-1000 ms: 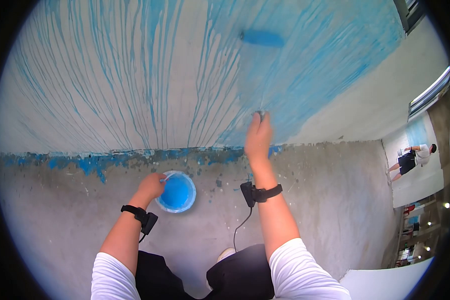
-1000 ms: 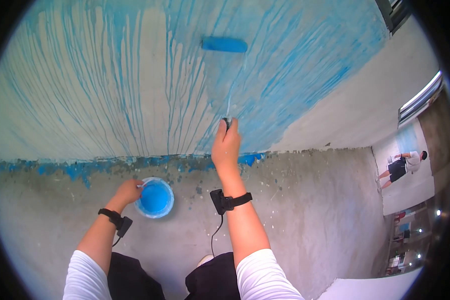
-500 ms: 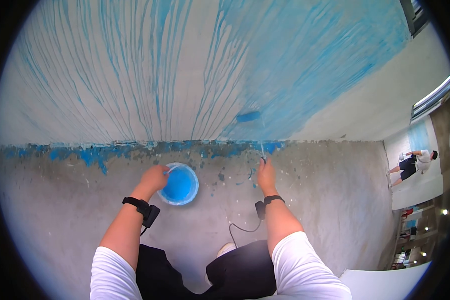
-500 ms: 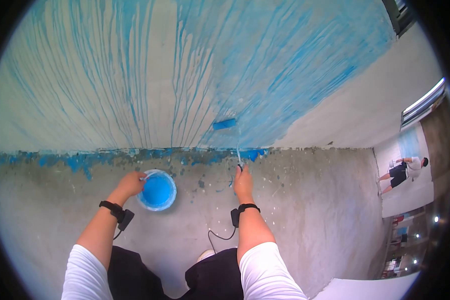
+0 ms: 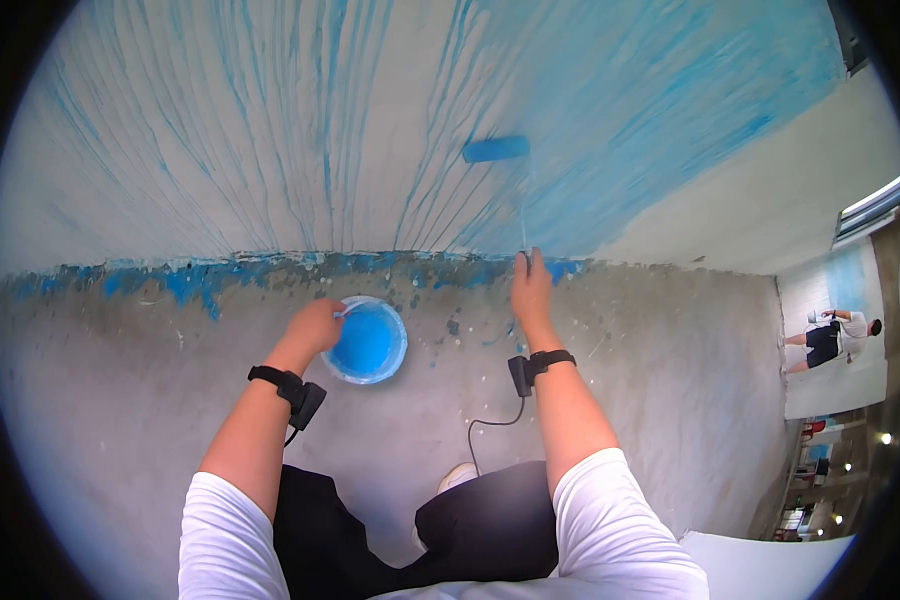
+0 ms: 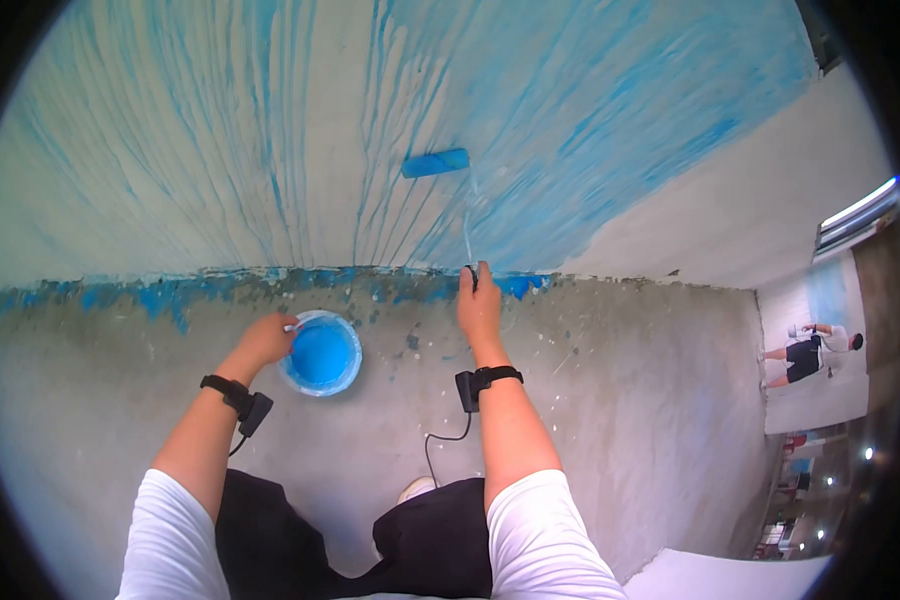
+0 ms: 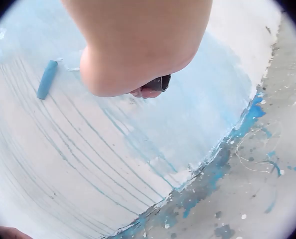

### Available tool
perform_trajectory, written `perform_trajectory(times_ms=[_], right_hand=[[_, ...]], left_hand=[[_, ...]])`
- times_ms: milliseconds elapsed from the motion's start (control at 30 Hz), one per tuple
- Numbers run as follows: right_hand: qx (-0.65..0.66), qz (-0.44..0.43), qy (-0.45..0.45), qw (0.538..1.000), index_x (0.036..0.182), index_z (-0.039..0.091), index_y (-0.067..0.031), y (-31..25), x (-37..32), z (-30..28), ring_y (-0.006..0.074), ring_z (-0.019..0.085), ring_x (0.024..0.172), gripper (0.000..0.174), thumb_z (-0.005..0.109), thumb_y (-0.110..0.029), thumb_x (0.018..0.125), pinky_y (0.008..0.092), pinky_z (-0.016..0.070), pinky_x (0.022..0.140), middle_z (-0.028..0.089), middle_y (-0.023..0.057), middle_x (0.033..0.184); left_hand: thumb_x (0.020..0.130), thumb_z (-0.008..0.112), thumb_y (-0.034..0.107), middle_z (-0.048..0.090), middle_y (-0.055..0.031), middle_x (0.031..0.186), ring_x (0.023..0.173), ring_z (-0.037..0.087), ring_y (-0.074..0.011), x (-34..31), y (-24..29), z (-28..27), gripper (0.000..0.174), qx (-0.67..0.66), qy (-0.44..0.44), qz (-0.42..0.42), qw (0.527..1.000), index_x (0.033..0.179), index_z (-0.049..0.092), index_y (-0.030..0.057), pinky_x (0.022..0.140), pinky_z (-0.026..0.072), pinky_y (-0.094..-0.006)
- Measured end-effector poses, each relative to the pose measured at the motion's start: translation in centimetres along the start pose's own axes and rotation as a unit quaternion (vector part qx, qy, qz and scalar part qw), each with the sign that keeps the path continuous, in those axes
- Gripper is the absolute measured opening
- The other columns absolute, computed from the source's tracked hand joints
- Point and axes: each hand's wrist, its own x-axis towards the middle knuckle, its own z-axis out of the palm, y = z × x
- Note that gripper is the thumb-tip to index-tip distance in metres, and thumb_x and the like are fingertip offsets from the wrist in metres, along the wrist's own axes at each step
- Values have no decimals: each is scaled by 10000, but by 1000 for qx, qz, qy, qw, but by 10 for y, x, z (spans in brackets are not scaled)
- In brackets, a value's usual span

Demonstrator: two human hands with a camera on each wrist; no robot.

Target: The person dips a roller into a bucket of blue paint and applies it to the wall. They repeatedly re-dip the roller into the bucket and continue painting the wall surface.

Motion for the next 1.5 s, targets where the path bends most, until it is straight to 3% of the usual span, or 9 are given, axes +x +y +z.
perform_trajectory(times_ms=[267, 333, 533, 667, 833, 1000, 1100, 1167, 1500], right_hand=[[-59, -40, -267, 961, 891, 638, -18, 9, -24, -30, 303, 538, 633, 366, 621, -383, 915, 377, 425, 603, 600, 155, 698], [-102, 120, -452, 878, 844, 656, -32, 1, -24, -36, 204, 496, 628, 437, 645, -467, 882, 344, 407, 596, 569, 59, 653], [-129, 141, -599, 778, 872, 674, -60, 11, -44, -10, 139, 481, 576, 479, 615, -536, 878, 316, 394, 550, 510, 6, 615], [-148, 165, -614, 757, 908, 655, -8, -9, -50, 11, 224, 569, 694, 510, 595, -514, 895, 363, 456, 656, 607, 98, 709], [-166, -18, -593, 788, 982, 670, -12, -11, -55, 41, 409, 621, 890, 499, 513, -484, 945, 465, 473, 789, 679, 217, 958], [-218, -40, -604, 765, 1013, 676, -16, -23, -61, 53, 424, 623, 950, 478, 508, -458, 948, 479, 480, 822, 678, 230, 1009], [-232, -42, -609, 757, 1016, 668, -4, -22, -64, 60, 416, 624, 925, 484, 498, -452, 954, 473, 480, 810, 676, 229, 992], [-241, -44, -613, 751, 1015, 660, 10, -23, -67, 63, 410, 624, 896, 497, 491, -454, 959, 467, 478, 792, 672, 230, 971], [-295, -73, -565, 767, 1011, 690, -32, -34, -79, 76, 401, 640, 957, 387, 547, -384, 942, 482, 505, 820, 690, 204, 1001]], left_hand=[[868, 541, 82, 678, -210, 1044, 992, 641, -394, 6, -10, 1, 230, 54, 65, 1, 996, 1056, 673, 61, 836, 514, -461], [861, 539, 74, 677, -216, 1031, 981, 641, -400, 13, -18, 7, 216, 45, 75, 12, 996, 1032, 671, 53, 826, 514, -464], [845, 531, 39, 674, -220, 1030, 970, 639, -406, 14, -27, 6, 206, 24, 84, 18, 996, 1003, 663, 44, 813, 514, -462], [857, 518, 33, 668, -213, 1072, 995, 631, -404, 11, -18, 5, 225, 28, 60, 28, 997, 1032, 660, 38, 835, 508, -460], [885, 518, 53, 663, -212, 1080, 955, 641, -388, 15, -26, 11, 256, 10, 67, 65, 996, 1106, 647, 38, 818, 512, -445], [910, 491, 50, 677, -187, 1004, 821, 678, -294, 20, -20, 13, 318, -107, 46, 50, 992, 1213, 585, 23, 728, 534, -399], [904, 520, 87, 633, -219, 1202, 1111, 597, -394, 18, -15, 10, 351, -114, 25, 20, 993, 1243, 597, 32, 933, 483, -442], [919, 495, 67, 682, -162, 1011, 748, 680, -240, 20, -17, 11, 390, -105, -13, 48, 993, 1305, 520, 17, 688, 536, -366], [937, 550, 192, 678, -166, 1006, 726, 669, -228, 18, -12, 14, 449, -85, -32, 60, 994, 1335, 499, -8, 680, 533, -365]])
